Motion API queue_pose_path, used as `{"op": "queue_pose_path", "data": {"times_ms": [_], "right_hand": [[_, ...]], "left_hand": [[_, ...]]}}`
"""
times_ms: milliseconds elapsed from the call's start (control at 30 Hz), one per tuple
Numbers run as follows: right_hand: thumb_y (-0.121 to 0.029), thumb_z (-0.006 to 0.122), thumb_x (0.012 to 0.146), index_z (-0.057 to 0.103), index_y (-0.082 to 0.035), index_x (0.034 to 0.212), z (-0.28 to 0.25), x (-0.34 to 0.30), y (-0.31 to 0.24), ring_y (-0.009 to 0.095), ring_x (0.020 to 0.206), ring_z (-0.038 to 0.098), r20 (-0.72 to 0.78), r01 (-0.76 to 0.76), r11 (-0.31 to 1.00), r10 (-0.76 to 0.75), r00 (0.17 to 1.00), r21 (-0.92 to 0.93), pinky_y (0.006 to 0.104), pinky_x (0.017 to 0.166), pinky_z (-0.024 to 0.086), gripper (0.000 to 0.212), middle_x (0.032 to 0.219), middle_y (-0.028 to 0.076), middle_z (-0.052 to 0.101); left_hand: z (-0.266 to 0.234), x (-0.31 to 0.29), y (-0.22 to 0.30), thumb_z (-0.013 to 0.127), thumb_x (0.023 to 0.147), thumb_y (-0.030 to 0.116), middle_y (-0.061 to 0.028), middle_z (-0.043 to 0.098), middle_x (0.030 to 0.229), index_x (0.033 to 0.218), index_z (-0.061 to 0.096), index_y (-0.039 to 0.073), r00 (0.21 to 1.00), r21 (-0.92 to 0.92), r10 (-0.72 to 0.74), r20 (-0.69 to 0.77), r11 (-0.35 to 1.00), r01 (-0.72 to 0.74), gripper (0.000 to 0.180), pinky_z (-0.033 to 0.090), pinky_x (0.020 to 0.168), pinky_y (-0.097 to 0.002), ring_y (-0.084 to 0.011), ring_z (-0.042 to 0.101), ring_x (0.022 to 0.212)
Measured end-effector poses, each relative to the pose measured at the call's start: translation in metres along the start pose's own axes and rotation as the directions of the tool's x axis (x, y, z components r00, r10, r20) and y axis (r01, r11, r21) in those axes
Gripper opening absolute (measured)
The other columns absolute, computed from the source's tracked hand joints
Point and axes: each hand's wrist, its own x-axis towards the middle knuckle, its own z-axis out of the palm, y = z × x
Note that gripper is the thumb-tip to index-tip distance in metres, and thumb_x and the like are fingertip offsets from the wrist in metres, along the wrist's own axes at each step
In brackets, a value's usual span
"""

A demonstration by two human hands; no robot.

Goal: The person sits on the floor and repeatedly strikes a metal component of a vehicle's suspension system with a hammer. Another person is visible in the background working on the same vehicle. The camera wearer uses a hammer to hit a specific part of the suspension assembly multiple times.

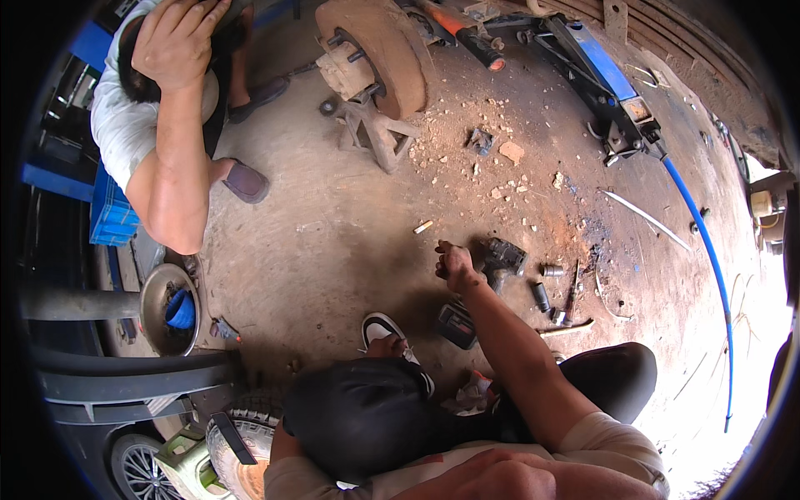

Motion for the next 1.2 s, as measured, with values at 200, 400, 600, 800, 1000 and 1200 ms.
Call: {"op": "queue_pose_path", "data": {"times_ms": [200, 400, 600, 800, 1000, 1200], "right_hand": [[-0.028, 0.054, 0.089, 0.056, -0.004, 0.091, -0.002, 0.003, 0.001, 0.015, 0.047, 0.039, 0.006, -0.003, 1.000, 0.003, 1.000, 0.010, 0.0298, 0.046, 0.037, 0.025, 0.054, 0.000, 0.035], [-0.028, 0.054, 0.089, 0.057, -0.003, 0.092, -0.002, 0.004, 0.002, 0.014, 0.048, 0.040, -0.002, 0.006, 1.000, -0.006, 1.000, 0.003, 0.0297, 0.046, 0.038, 0.025, 0.054, 0.000, 0.036], [-0.029, 0.055, 0.088, 0.058, -0.004, 0.090, 0.001, 0.000, 0.001, 0.014, 0.048, 0.041, -0.043, 0.001, 1.000, -0.002, 0.999, -0.029, 0.0298, 0.047, 0.039, 0.025, 0.055, 0.000, 0.038], [-0.028, 0.056, 0.087, 0.058, -0.003, 0.090, -0.004, 0.004, 0.003, 0.015, 0.047, 0.042, -0.020, 0.008, 0.999, -0.009, 1.000, -0.033, 0.0297, 0.046, 0.040, 0.026, 0.055, 0.000, 0.038], [-0.023, 0.055, 0.085, 0.057, 0.003, 0.088, 0.009, 0.010, -0.032, 0.016, 0.044, 0.041, 0.055, 0.113, 0.979, -0.105, 0.993, -0.170, 0.0301, 0.041, 0.035, 0.026, 0.055, 0.003, 0.040], [-0.039, 0.046, 0.088, 0.061, 0.004, 0.095, 0.010, 0.030, -0.114, 0.035, 0.081, 0.064, 0.201, 0.350, 0.428, -0.356, 0.913, -0.833, 0.0421, 0.075, 0.049, 0.046, 0.088, 0.026, 0.063]], "left_hand": [[0.002, -0.003, 0.001, 0.058, 0.084, 0.037, -0.0173, 0.061, 0.068, 0.083, 0.064, 0.007, 0.999, 0.008, 0.000, -0.050, 1.000, 0.000, 0.031, 0.046, 0.062, -0.0449, -0.0355, 0.061, 0.069], [-0.003, -0.002, 0.003, 0.058, 0.084, 0.034, -0.0175, 0.061, 0.067, 0.083, 0.063, 0.005, 1.000, -0.056, -0.003, 0.016, 0.998, 0.004, 0.030, 0.045, 0.060, -0.0432, -0.0354, 0.061, 0.067], [-0.011, -0.004, 0.012, 0.057, 0.085, 0.032, -0.0194, 0.060, 0.067, 0.082, 0.062, 0.003, 1.000, -0.057, 0.018, 0.009, 0.998, -0.017, 0.029, 0.044, 0.059, -0.0436, -0.0364, 0.060, 0.066], [-0.009, -0.001, 0.011, 0.057, 0.085, 0.032, -0.0197, 0.060, 0.067, 0.079, 0.061, 0.003, 1.000, -0.069, 0.021, 0.018, 0.997, -0.019, 0.030, 0.043, 0.059, -0.0442, -0.0367, 0.060, 0.066], [0.004, 0.002, 0.002, 0.059, 0.084, 0.033, -0.0176, 0.059, 0.065, 0.076, 0.060, 0.004, 0.996, -0.023, 0.069, -0.056, 0.997, -0.070, 0.030, 0.044, 0.057, -0.0430, -0.0353, 0.060, 0.064], [-0.006, -0.018, -0.005, 0.061, 0.082, 0.032, -0.0174, 0.059, 0.065, 0.085, 0.062, 0.008, 0.987, -0.121, 0.000, -0.159, 0.992, -0.020, 0.024, 0.046, 0.057, -0.0464, -0.0359, 0.060, 0.061]]}}
